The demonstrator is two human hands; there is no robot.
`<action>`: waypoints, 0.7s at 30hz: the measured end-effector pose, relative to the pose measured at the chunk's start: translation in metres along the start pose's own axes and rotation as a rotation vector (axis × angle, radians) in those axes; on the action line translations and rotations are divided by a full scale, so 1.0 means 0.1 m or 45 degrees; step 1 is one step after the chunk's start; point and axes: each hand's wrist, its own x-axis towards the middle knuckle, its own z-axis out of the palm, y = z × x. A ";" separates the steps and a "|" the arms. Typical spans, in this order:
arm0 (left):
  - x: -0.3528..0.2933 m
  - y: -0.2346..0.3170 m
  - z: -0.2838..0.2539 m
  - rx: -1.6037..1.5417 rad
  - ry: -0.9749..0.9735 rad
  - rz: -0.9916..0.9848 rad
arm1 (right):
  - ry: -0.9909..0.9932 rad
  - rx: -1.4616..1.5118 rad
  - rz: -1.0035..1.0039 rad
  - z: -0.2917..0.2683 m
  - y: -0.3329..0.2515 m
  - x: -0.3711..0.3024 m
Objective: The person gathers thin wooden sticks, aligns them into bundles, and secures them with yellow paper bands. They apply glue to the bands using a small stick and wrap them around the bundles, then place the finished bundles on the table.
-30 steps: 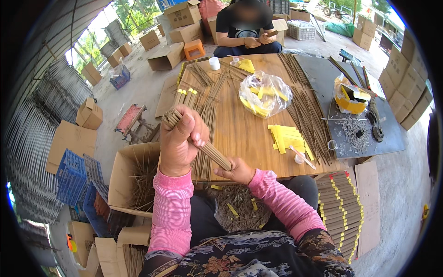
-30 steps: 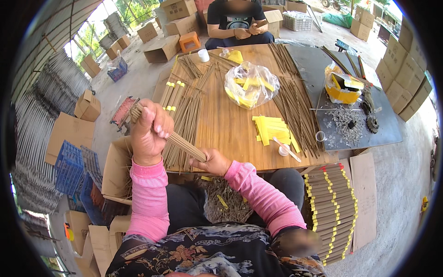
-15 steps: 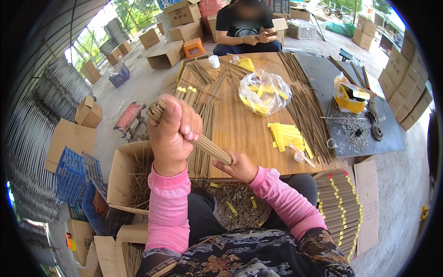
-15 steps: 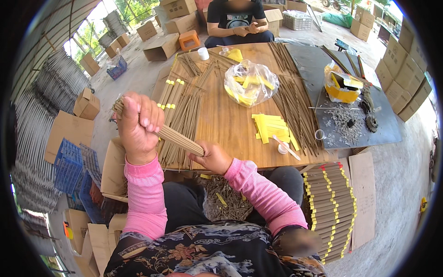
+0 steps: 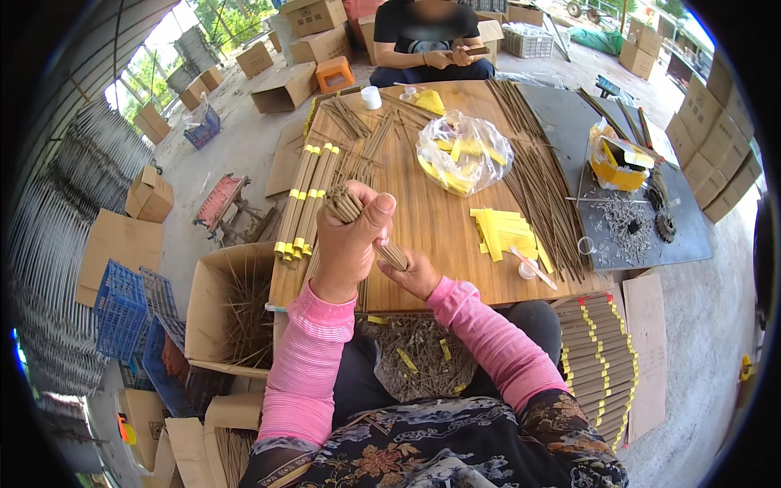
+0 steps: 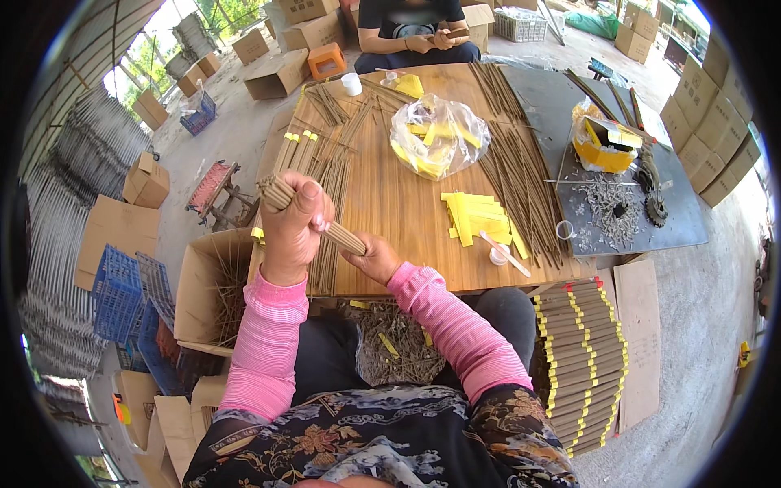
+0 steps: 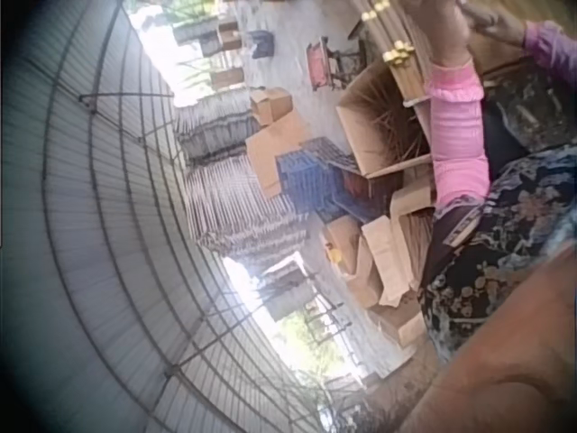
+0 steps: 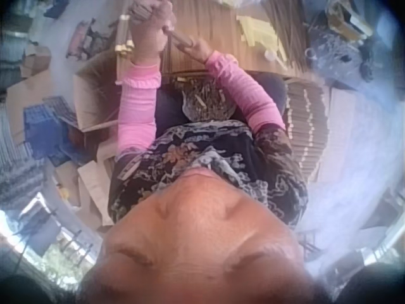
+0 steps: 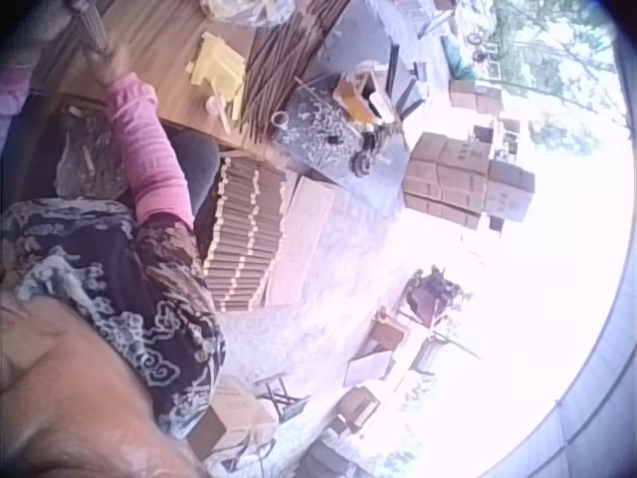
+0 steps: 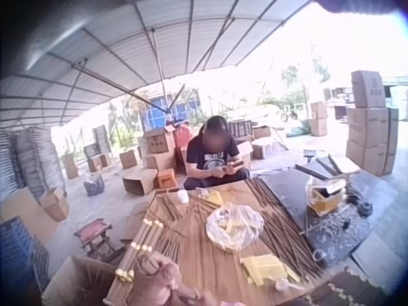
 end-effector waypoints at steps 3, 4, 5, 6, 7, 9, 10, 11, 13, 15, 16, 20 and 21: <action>0.07 0.08 0.05 -0.078 0.002 0.052 | 0.039 -0.039 0.011 -0.04 0.06 -0.01; 0.06 0.12 0.07 -0.076 -0.018 0.084 | 0.011 -0.047 0.018 -0.08 -0.07 0.02; 0.05 0.12 0.07 -0.052 -0.037 0.090 | -0.017 -0.056 0.026 -0.09 -0.13 0.02; 0.05 0.02 0.04 -0.025 0.010 0.019 | 0.023 -0.027 0.051 -0.07 -0.04 0.00; 0.07 -0.09 -0.01 0.013 0.052 -0.028 | 0.057 0.003 0.051 -0.03 0.06 0.02; 0.07 -0.28 -0.09 0.078 0.156 -0.138 | 0.074 0.005 0.111 0.02 0.11 0.08; 0.05 -0.31 -0.10 0.091 0.147 -0.121 | 0.074 0.006 0.097 0.02 0.11 0.06; 0.03 -0.31 -0.09 0.104 0.140 -0.103 | 0.072 0.007 0.083 0.03 0.08 0.05; 0.01 -0.29 -0.08 0.116 0.087 -0.039 | 0.080 0.018 0.076 0.04 0.11 0.02; 0.01 -0.32 -0.05 0.101 0.132 -0.089 | 0.098 0.038 0.089 0.04 0.19 0.00; 0.03 -0.31 -0.05 0.098 0.156 -0.105 | 0.098 0.032 0.045 0.04 0.13 0.03; 0.02 -0.24 -0.01 0.154 0.078 0.002 | 0.108 0.015 0.047 -0.01 0.06 0.06; 0.01 -0.38 -0.08 0.119 0.101 -0.022 | 0.105 0.014 0.084 -0.01 0.10 0.06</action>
